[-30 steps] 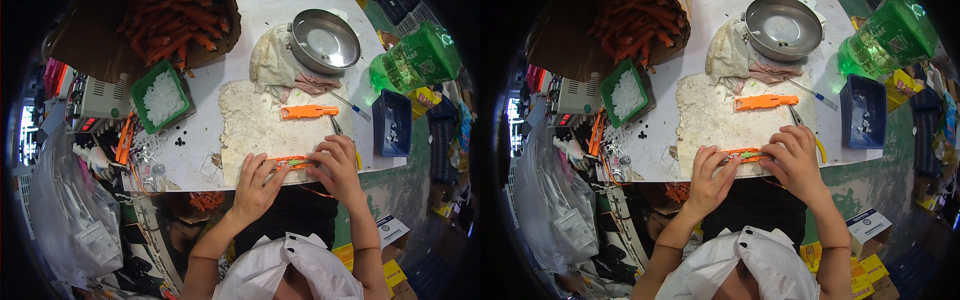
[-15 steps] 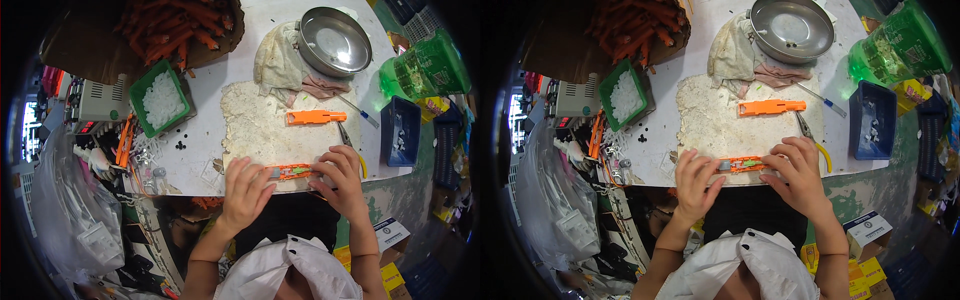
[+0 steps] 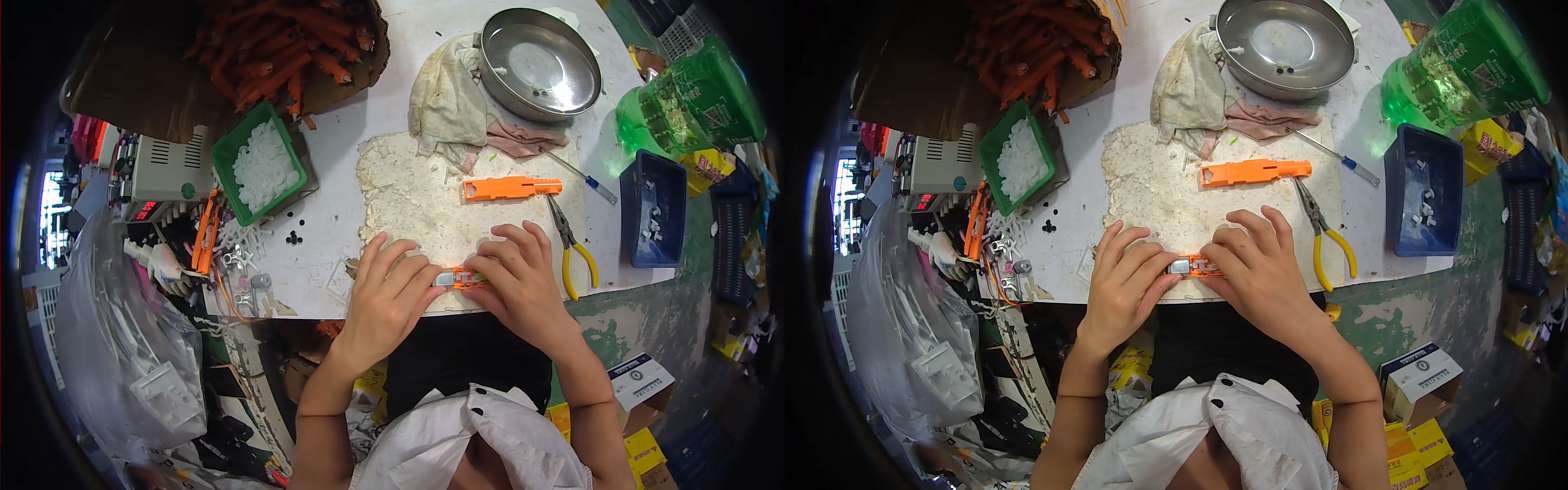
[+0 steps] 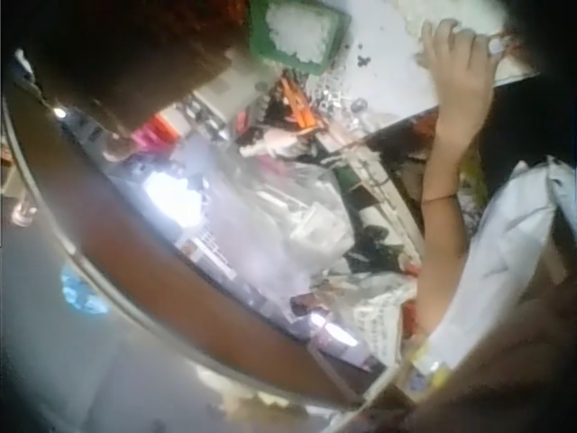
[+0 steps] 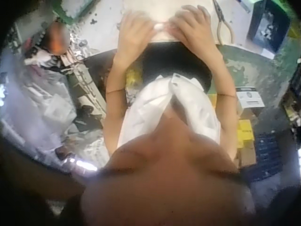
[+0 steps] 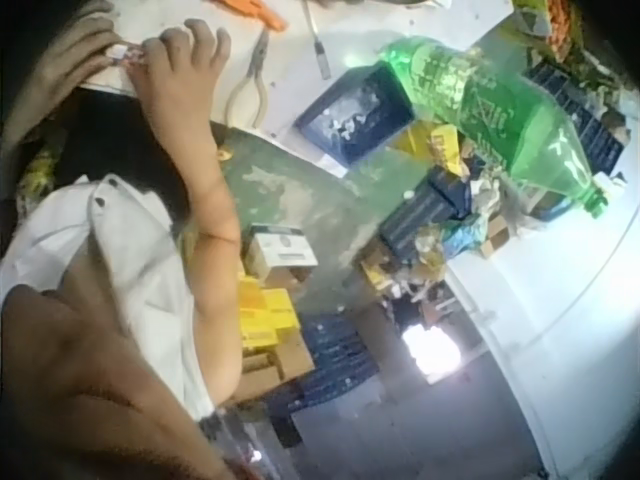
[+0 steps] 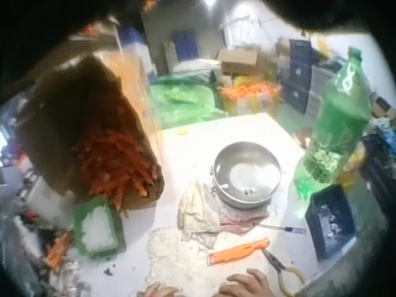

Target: The person assembles small electronic components at a cluttered workbench. They insert a cylindrical battery into an orange plastic casing, use a screwdriver to tighten a screw, and then use pliers to adjust the internal wiring. The person repeats this assembly process for multiple units throughout the clip.

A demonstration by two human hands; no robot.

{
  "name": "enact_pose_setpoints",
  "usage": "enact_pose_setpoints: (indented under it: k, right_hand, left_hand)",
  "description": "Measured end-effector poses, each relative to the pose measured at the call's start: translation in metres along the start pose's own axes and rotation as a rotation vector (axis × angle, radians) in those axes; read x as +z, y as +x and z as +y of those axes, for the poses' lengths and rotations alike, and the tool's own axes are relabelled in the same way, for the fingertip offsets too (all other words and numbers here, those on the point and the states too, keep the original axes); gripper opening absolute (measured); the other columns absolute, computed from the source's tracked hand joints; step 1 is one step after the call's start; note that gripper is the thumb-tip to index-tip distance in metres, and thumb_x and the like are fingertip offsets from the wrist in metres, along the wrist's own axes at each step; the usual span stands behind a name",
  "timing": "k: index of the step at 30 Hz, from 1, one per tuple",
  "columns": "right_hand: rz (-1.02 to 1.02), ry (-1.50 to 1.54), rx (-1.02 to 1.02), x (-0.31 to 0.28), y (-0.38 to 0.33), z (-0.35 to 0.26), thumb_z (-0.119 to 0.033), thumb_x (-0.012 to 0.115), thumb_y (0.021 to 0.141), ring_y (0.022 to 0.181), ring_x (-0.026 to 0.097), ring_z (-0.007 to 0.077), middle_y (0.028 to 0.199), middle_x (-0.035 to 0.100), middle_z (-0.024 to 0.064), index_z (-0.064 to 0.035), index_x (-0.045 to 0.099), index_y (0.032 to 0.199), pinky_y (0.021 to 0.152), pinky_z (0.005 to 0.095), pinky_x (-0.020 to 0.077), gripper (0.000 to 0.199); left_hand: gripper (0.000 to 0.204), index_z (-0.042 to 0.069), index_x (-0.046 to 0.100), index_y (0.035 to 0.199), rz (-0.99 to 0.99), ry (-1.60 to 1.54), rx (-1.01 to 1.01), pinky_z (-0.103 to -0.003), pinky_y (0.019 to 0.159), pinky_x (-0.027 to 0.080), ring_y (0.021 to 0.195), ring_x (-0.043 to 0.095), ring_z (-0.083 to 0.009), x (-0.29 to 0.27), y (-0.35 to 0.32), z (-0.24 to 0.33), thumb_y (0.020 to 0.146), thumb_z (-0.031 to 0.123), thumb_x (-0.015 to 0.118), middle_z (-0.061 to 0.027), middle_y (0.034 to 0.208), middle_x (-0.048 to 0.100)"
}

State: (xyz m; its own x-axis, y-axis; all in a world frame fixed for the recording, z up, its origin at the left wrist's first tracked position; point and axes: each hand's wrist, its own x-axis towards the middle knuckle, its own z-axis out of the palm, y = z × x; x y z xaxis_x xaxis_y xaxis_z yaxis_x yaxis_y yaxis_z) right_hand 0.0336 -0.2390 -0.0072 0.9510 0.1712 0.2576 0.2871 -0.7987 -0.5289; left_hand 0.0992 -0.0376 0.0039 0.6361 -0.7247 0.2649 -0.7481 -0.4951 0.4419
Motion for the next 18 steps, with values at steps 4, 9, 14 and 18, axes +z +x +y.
enact_pose_setpoints:
  k: [4, 9, 14, 18]
  right_hand:
    - [0.002, 0.011, 0.000, 0.0006, 0.0001, 0.0011, -0.021, 0.074, 0.070, 0.115, 0.046, 0.0249, 0.103, 0.055, 0.0031, -0.0110, 0.060, 0.099, 0.105, 0.0495, 0.0262, 0.034]
    - [0.008, 0.023, 0.003, 0.0015, -0.0002, 0.0020, -0.021, 0.074, 0.070, 0.115, 0.046, 0.0244, 0.103, 0.055, 0.0028, -0.0111, 0.059, 0.099, 0.105, 0.0497, 0.0262, 0.034]
    - [0.017, 0.021, 0.007, 0.0023, -0.0002, 0.0013, -0.021, 0.075, 0.070, 0.115, 0.046, 0.0240, 0.102, 0.055, 0.0025, -0.0111, 0.059, 0.099, 0.105, 0.0498, 0.0260, 0.034]
    - [0.008, 0.020, 0.007, 0.0023, -0.0007, 0.0021, -0.021, 0.075, 0.070, 0.116, 0.046, 0.0237, 0.102, 0.054, 0.0022, -0.0110, 0.060, 0.099, 0.105, 0.0498, 0.0259, 0.034]
  left_hand:
    - [0.026, 0.006, 0.066, 0.095, -0.011, -0.017, -0.002, -0.050, 0.102, 0.035, 0.105, 0.053, -0.0278, -0.0005, 0.0015, -0.0007, 0.071, 0.013, 0.073, -0.0066, 0.095, 0.060]
    - [0.026, 0.004, 0.066, 0.095, 0.011, 0.052, 0.048, -0.050, 0.101, 0.036, 0.104, 0.054, -0.0276, 0.0009, 0.0007, 0.0004, 0.071, 0.013, 0.073, -0.0073, 0.095, 0.060]
    - [0.026, 0.004, 0.066, 0.095, 0.006, 0.020, 0.033, -0.051, 0.101, 0.036, 0.102, 0.055, -0.0272, 0.0025, 0.0004, -0.0007, 0.071, 0.013, 0.073, -0.0078, 0.094, 0.060]
    - [0.026, 0.004, 0.066, 0.095, -0.024, -0.011, 0.013, -0.051, 0.101, 0.036, 0.102, 0.055, -0.0269, 0.0006, 0.0035, -0.0007, 0.071, 0.013, 0.073, -0.0078, 0.094, 0.060]
